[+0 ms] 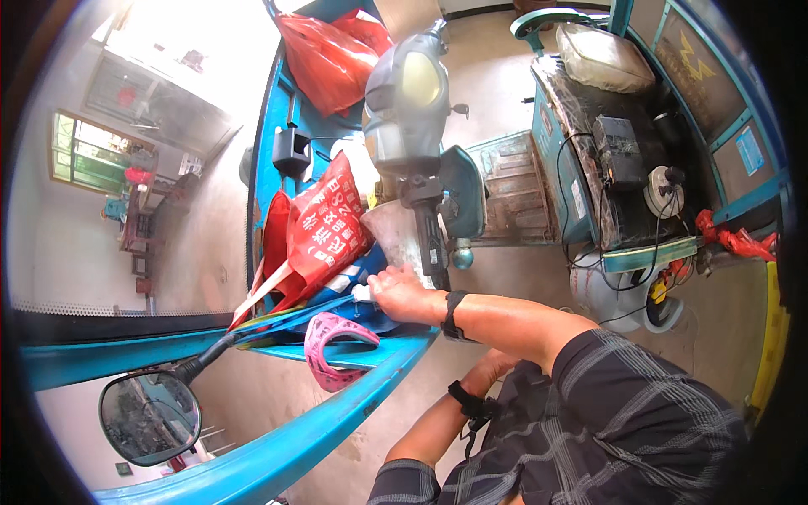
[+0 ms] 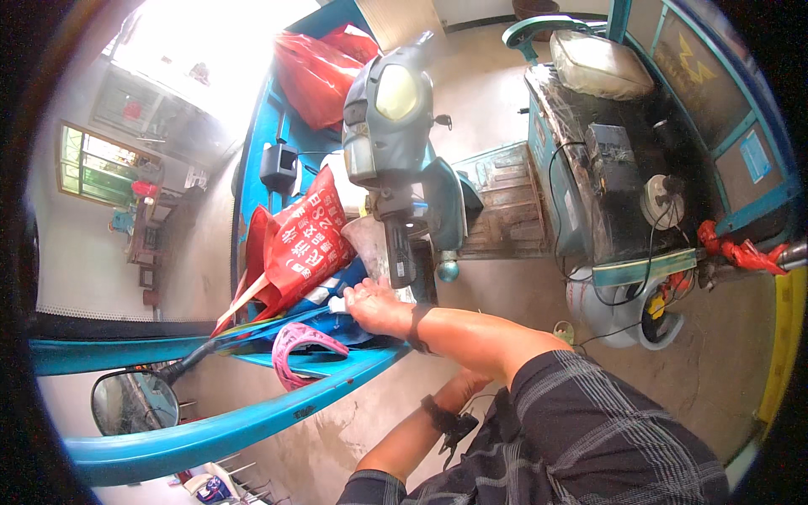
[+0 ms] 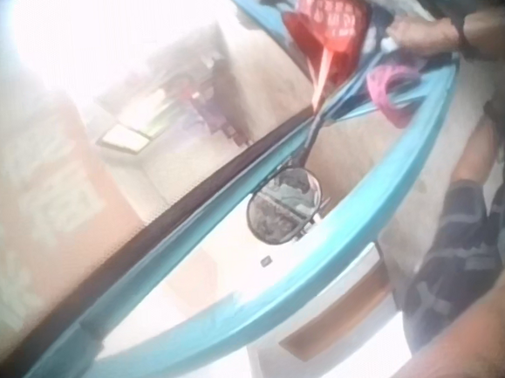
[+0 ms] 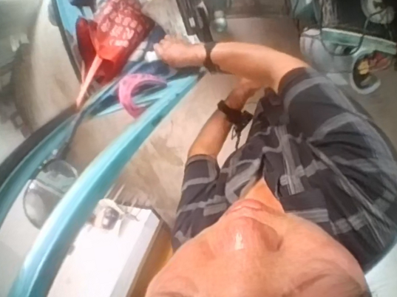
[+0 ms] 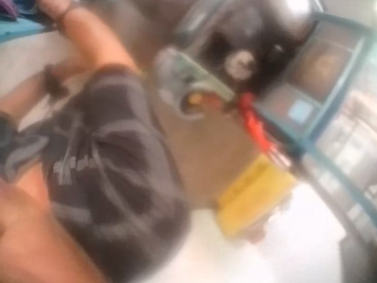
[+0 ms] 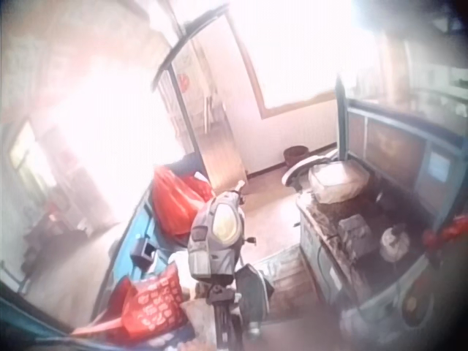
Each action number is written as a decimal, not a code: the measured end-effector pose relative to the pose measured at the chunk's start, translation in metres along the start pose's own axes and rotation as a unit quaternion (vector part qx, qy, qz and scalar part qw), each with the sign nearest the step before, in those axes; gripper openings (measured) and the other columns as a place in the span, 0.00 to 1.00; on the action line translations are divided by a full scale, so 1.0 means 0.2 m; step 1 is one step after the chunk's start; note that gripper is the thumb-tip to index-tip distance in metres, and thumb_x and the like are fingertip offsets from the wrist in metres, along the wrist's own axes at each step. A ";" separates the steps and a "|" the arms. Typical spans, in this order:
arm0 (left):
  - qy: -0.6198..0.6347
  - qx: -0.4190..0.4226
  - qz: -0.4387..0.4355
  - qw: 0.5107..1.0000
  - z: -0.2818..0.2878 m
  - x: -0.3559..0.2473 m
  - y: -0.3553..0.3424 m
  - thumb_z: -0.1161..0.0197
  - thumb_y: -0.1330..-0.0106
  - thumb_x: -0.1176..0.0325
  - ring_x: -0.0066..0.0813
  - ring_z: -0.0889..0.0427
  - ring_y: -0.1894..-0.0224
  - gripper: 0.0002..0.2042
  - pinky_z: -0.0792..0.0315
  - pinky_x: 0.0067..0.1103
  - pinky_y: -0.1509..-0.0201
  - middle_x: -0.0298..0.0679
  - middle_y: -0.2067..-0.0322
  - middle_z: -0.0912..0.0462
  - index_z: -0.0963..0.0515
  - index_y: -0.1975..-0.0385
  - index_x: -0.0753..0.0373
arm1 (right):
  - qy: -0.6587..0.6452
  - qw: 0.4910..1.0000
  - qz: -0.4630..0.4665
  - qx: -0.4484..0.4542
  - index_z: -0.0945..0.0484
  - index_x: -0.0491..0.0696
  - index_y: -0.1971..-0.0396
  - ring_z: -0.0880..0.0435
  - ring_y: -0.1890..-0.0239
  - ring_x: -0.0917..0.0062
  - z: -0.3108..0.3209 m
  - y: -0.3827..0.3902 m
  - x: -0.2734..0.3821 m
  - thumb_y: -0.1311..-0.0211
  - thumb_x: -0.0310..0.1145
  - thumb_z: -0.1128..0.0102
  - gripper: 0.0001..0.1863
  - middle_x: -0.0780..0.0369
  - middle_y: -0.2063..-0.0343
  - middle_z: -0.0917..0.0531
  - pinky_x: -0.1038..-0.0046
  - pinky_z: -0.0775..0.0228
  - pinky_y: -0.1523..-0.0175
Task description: The person picks up a black electronic box and a white circular base, connects a power cable between them, and then uses a screwdriver to tighten a screw on the white base.
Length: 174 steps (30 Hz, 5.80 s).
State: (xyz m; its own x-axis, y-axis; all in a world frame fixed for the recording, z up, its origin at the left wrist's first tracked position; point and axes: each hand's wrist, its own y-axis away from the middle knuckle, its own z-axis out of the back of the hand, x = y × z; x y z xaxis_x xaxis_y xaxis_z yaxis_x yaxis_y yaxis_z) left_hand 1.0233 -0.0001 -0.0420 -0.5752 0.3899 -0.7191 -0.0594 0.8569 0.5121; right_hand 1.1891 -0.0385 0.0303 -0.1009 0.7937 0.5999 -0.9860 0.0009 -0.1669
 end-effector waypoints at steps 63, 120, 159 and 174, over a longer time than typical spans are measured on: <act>-0.059 -0.023 -0.129 0.990 -0.27 -0.31 -0.13 0.41 0.34 0.68 0.12 0.30 0.70 0.07 0.33 0.14 0.66 0.24 0.73 0.25 0.21 0.60 0.61 | 0.036 0.866 0.278 0.413 0.29 0.43 0.51 0.19 0.57 0.55 1.13 -0.07 0.47 0.52 0.29 0.44 0.24 0.48 0.62 0.19 0.59 0.27 0.52; 0.063 -0.138 -0.152 0.977 -0.33 -0.21 -0.18 0.46 0.29 0.67 0.15 0.28 0.68 0.09 0.31 0.15 0.63 0.29 0.65 0.22 0.24 0.56 0.62 | -0.261 0.947 -0.177 -0.070 0.24 0.39 0.53 0.19 0.55 0.74 0.92 0.99 -0.42 0.46 0.20 0.48 0.18 0.58 0.58 0.18 0.74 0.27 0.47; -0.233 -0.270 -0.229 0.906 -0.50 -0.21 0.10 0.43 0.32 0.74 0.23 0.22 0.63 0.06 0.28 0.23 0.59 0.39 0.70 0.17 0.21 0.64 0.70 | -0.569 0.794 -0.216 -0.008 0.22 0.41 0.63 0.22 0.69 0.89 0.75 1.19 -0.31 0.44 0.19 0.37 0.09 0.69 0.71 0.19 0.83 0.26 0.62; -0.270 -0.288 -0.240 0.887 -0.50 -0.21 0.13 0.42 0.33 0.74 0.27 0.21 0.67 0.05 0.28 0.23 0.62 0.44 0.71 0.17 0.21 0.65 0.69 | -0.611 0.755 -0.239 -0.008 0.21 0.40 0.65 0.23 0.67 0.89 0.75 1.20 -0.29 0.46 0.21 0.35 0.08 0.69 0.71 0.20 0.82 0.26 0.61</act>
State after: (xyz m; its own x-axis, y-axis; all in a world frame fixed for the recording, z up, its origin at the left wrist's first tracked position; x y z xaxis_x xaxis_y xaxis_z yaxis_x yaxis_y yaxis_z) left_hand 0.9643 -0.0279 0.0481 0.0941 0.2644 -0.9598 -0.6888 0.7134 0.1289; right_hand 0.9389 -0.1761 0.0734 0.2092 -0.4523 0.8670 -0.9479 0.1242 0.2935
